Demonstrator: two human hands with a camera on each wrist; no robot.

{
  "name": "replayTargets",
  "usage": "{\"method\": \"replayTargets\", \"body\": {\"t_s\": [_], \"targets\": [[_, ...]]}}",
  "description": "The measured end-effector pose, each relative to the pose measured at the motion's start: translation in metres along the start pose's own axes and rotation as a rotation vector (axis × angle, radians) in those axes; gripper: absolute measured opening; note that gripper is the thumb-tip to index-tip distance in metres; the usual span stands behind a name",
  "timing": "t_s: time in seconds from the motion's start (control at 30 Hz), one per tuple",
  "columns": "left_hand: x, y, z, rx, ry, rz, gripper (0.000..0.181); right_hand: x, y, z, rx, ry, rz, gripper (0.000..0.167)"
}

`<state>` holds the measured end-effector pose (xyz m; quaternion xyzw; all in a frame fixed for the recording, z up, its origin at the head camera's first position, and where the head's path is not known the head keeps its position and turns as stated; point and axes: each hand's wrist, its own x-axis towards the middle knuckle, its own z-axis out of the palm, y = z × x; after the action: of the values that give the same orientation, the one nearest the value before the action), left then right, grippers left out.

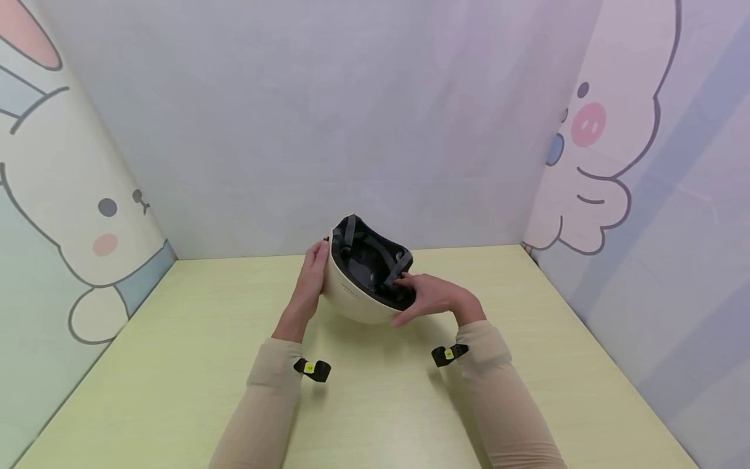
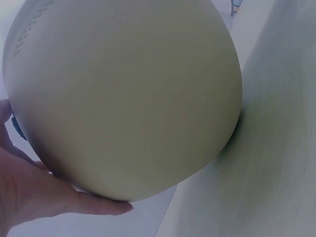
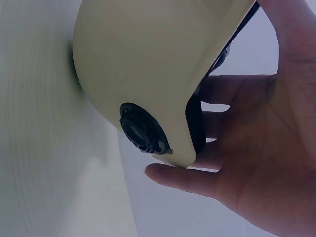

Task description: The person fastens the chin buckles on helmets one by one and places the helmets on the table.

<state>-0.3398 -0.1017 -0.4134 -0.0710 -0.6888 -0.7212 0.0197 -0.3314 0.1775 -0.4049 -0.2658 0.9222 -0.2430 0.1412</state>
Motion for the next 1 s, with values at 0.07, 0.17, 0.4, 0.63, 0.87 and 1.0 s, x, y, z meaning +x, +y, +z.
{"method": "replayTargets", "body": {"t_s": [0.07, 0.17, 0.4, 0.63, 0.87, 1.0], "targets": [[0.0005, -0.0013, 0.0001, 0.007, -0.001, -0.002, 0.066, -0.0001, -0.0010, 0.0002, -0.003, -0.002, 0.006, 0.109], [0.0011, -0.0030, -0.0003, 0.025, -0.016, -0.002, 0.068, 0.0001, -0.0023, 0.0008, -0.003, -0.001, 0.013, 0.108], [0.0012, -0.0040, -0.0003, 0.040, -0.032, 0.016, 0.073, 0.0010, -0.0036, 0.0021, -0.002, -0.010, 0.018, 0.107], [0.0007, -0.0029, 0.0016, 0.024, -0.021, 0.017, 0.070, 0.0002, -0.0031, 0.0023, 0.011, -0.032, 0.010, 0.107], [0.0018, -0.0025, 0.0039, 0.041, 0.013, 0.036, 0.065, 0.0012, 0.0020, 0.0028, 0.025, -0.040, -0.014, 0.107], [0.0023, -0.0029, 0.0045, 0.059, 0.016, 0.049, 0.066, 0.0022, 0.0040, 0.0027, 0.040, -0.048, -0.021, 0.107]]}}
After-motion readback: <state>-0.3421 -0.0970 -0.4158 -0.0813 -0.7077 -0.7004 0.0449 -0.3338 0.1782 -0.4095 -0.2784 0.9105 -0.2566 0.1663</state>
